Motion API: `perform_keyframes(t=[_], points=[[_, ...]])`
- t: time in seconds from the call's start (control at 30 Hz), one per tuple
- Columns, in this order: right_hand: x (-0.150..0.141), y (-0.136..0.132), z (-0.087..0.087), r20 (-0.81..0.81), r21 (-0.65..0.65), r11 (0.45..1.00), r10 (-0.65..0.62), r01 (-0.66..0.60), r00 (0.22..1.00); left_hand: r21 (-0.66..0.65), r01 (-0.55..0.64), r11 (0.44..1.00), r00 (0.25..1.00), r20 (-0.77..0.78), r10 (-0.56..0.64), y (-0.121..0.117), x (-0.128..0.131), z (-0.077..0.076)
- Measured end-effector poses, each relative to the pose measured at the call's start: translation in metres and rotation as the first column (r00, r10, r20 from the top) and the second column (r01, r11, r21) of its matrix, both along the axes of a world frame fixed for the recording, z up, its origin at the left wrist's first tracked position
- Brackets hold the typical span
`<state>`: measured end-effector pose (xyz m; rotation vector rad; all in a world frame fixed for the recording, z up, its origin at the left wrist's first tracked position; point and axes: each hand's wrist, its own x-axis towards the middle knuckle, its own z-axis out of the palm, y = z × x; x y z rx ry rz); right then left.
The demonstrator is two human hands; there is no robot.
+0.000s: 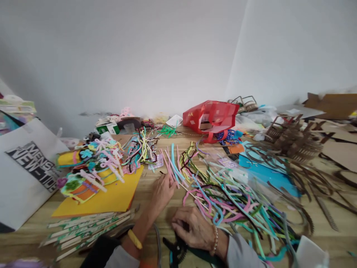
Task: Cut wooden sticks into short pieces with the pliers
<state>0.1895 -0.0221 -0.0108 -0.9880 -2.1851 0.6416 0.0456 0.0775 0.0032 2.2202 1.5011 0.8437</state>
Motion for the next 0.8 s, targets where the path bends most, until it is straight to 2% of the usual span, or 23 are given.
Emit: perform_keyframes(t=[0.17,0.27,0.33,0.53,0.63,0.73,0.8], points=[[-0.001,0.002,-0.001,0.019,0.065,0.998,0.005,-0.006,1.000,0.105,0.035,0.994,0.993,-0.113,-0.023,0.022,0.020,-0.010],[0.000,0.003,-0.001,0.028,0.089,0.996,0.010,-0.012,1.000,0.044,0.054,0.998,0.957,-0.287,-0.039,0.029,0.030,-0.020],[0.000,0.003,-0.001,0.027,0.094,0.995,0.010,-0.013,1.000,-0.012,0.081,0.997,0.934,-0.348,-0.080,0.029,0.032,-0.026],[0.001,0.001,0.005,0.037,0.064,0.997,0.050,-0.053,0.998,-0.072,0.239,0.968,0.903,-0.351,-0.249,0.014,0.024,-0.030],[0.003,0.003,0.014,-0.033,0.041,0.996,0.081,-0.080,0.996,-0.106,0.285,0.953,0.896,-0.324,-0.304,0.003,0.016,-0.028],[0.015,0.009,0.029,-0.111,-0.008,1.000,0.005,-0.006,0.994,-0.104,0.332,0.937,0.895,-0.280,-0.348,-0.008,0.006,-0.027],[0.028,0.017,0.041,-0.096,-0.046,0.993,-0.113,0.109,0.989,-0.066,0.342,0.938,0.900,-0.264,-0.347,-0.015,0.002,-0.028]])
